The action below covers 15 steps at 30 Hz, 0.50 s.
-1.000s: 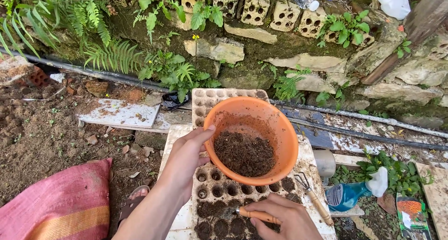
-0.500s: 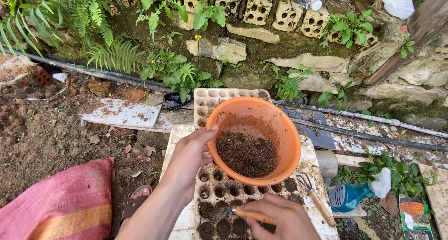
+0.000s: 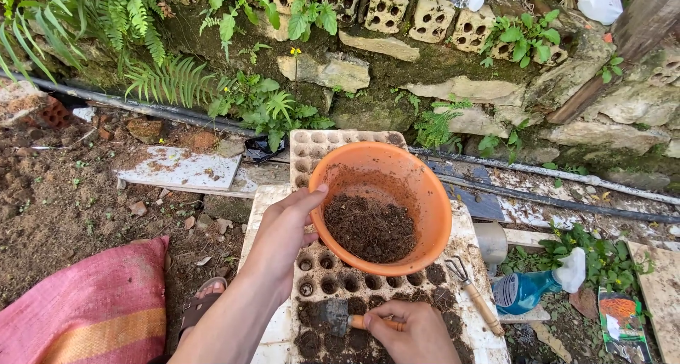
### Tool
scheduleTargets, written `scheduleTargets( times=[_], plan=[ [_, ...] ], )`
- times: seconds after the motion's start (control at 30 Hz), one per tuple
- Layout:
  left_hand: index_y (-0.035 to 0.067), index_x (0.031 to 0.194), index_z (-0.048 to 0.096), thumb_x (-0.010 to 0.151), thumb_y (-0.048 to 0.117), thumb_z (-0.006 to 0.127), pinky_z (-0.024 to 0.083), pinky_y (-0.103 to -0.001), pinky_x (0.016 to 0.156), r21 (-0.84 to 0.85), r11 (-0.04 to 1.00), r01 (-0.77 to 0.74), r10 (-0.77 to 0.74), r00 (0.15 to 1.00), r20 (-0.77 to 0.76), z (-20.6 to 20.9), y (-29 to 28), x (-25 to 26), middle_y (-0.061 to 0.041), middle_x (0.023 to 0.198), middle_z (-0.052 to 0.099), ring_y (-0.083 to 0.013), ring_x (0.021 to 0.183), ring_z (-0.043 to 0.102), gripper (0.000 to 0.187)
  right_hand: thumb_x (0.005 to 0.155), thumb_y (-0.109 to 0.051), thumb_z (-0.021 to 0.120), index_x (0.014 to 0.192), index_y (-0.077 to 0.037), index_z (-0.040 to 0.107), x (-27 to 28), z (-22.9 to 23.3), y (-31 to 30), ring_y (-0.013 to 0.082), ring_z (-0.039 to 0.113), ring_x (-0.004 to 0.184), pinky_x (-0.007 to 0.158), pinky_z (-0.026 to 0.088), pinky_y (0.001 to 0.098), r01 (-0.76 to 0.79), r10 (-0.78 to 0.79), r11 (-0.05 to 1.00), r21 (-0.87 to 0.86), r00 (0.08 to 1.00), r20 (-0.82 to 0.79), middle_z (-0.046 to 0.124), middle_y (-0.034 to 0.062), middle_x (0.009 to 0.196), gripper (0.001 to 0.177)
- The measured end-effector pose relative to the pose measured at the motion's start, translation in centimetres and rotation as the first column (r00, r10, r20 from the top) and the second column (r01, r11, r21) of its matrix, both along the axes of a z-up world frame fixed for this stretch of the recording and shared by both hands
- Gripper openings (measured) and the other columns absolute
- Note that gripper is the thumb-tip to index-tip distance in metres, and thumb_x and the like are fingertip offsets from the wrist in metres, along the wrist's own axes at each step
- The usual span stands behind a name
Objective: Filling a plastic seed tray with soil using a small hand trowel and a bowl.
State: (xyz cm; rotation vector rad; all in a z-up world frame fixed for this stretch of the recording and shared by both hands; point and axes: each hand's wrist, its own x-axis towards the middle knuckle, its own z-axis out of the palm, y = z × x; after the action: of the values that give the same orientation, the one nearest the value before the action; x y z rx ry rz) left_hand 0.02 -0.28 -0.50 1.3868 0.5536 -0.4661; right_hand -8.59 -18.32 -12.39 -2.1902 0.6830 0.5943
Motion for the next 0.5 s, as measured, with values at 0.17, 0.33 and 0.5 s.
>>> scheduleTargets(
  times=[0.17,0.33,0.5],
  plan=[
    [0.016,0.146,0.054,0.084,0.041,0.062,0.04,-0.038,0.118,0.013,1.0,0.018,-0.018,1.0,-0.001,0.1,0.1,0.0,0.002,0.153,0.058,-0.0141,0.134,0.055,0.067,0.087,-0.039,0.075,0.097,-0.029,0.089,0.1,1.1,0.5,0.0054,0.073,0.077,0.084,0.057,0.018,-0.103,0.102,0.992,-0.076,0.995,-0.01,0.085,-0.0103,0.087,0.02],
    [0.017,0.145,0.054,0.085,0.04,0.062,0.04,-0.037,0.117,0.012,1.0,0.014,-0.014,1.0,-0.012,0.5,0.0,-0.1,0.002,0.151,0.061,-0.0128,0.133,0.055,0.065,0.09,-0.017,0.079,0.099,-0.012,0.095,0.6,3.6,0.0,0.0138,0.035,0.051,0.055,0.027,0.0252,0.165,-0.162,0.98,0.112,0.986,-0.038,0.06,0.0054,0.057,0.019],
    [0.017,0.145,0.055,0.085,0.039,0.062,0.039,-0.038,0.119,0.003,1.0,0.015,-0.015,1.0,0.001,0.4,-0.2,0.0,0.003,0.153,0.059,-0.0125,0.135,0.056,0.064,0.091,-0.02,0.078,0.107,-0.011,0.091,0.0,3.3,1.6,0.0151,0.051,0.066,0.074,0.037,0.0274,0.227,-0.221,0.948,0.222,0.974,-0.051,0.077,0.0067,0.08,0.023]
  ],
)
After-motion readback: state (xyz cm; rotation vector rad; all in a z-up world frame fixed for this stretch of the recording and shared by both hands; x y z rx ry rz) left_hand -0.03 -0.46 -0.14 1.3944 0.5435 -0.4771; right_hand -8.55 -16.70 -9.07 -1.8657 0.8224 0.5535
